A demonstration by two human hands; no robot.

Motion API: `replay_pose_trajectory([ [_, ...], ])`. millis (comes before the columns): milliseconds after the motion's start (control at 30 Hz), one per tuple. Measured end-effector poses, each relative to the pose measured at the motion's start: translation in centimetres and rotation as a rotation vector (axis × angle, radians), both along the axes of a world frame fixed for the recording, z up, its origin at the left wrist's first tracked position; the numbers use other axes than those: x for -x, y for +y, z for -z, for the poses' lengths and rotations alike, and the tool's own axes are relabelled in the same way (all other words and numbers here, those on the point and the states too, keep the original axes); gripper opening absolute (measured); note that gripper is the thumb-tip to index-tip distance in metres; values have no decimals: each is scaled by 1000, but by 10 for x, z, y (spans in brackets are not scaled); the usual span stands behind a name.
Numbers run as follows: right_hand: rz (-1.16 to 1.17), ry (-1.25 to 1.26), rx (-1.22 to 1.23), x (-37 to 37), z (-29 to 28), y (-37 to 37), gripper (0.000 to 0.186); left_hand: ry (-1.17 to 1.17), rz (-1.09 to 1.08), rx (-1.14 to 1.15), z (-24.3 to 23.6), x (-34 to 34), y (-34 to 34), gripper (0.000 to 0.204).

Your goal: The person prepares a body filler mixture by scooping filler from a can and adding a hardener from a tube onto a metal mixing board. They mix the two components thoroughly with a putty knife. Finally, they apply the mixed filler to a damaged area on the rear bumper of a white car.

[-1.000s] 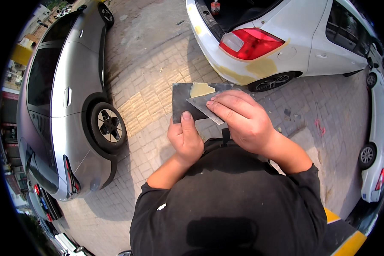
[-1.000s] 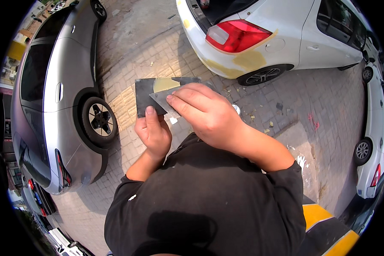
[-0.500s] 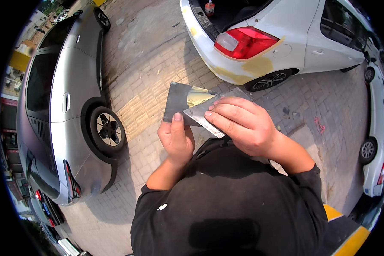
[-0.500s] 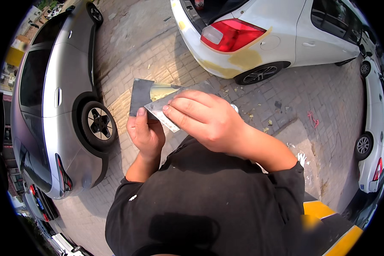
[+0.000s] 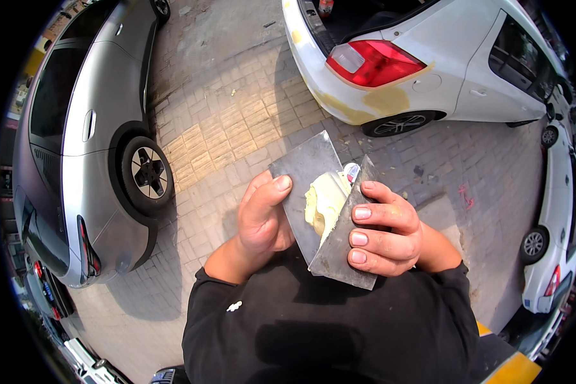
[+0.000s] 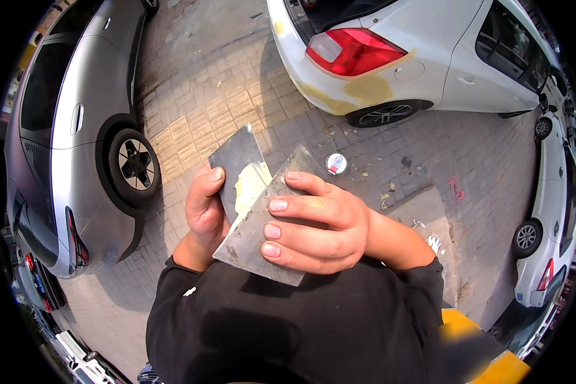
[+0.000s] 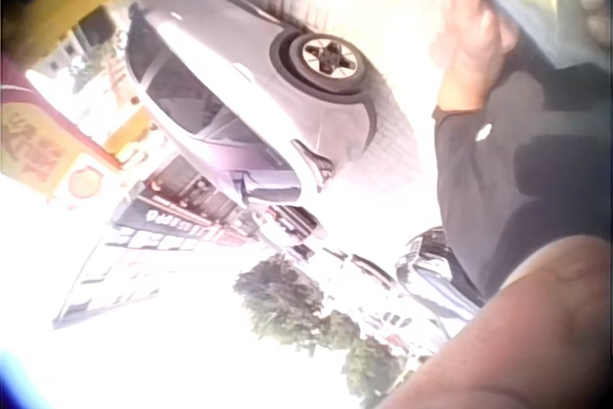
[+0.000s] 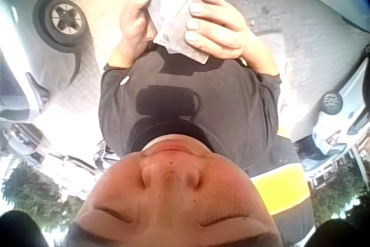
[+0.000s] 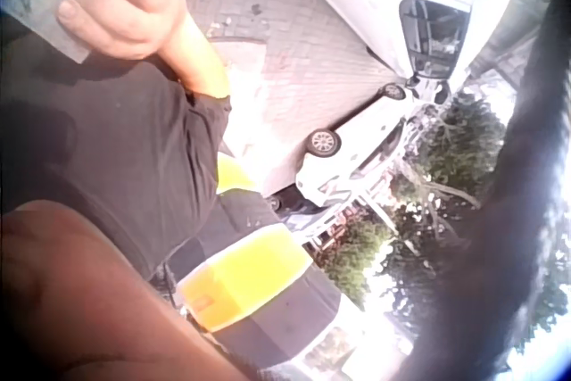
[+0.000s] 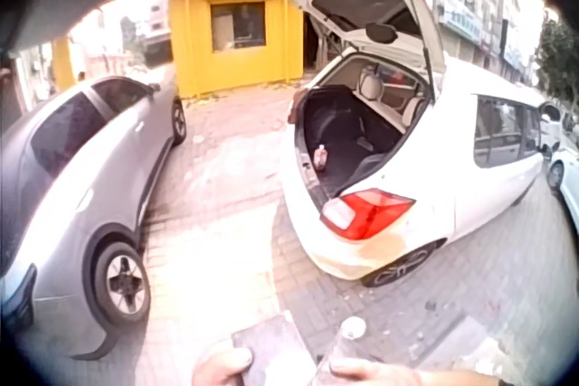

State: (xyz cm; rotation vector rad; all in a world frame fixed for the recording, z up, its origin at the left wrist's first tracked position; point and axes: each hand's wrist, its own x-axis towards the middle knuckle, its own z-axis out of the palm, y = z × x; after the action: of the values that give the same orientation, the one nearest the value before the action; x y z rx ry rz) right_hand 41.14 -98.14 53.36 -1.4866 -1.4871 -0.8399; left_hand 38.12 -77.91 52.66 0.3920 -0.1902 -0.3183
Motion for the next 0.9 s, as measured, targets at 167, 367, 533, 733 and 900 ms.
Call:
replay_pose_trajectory([
  [167, 17, 61, 14, 4, 8, -6, 27, 16, 76, 30, 1, 3, -4, 46],
  [367, 149, 139, 3, 1, 31, -12, 29, -38, 35, 132, 9, 5, -3, 47],
  [533, 267, 625, -407, 7, 53, -30, 26, -58, -336, -72, 9, 0, -4, 40],
  [733, -166, 1404, -648, 11, 15, -17, 24, -298, -788, -418, 25, -2, -16, 33],
  [900, -146, 1619, -626, -3, 12, 8, 23, -427, -922, -742, 39, 7, -26, 24],
])
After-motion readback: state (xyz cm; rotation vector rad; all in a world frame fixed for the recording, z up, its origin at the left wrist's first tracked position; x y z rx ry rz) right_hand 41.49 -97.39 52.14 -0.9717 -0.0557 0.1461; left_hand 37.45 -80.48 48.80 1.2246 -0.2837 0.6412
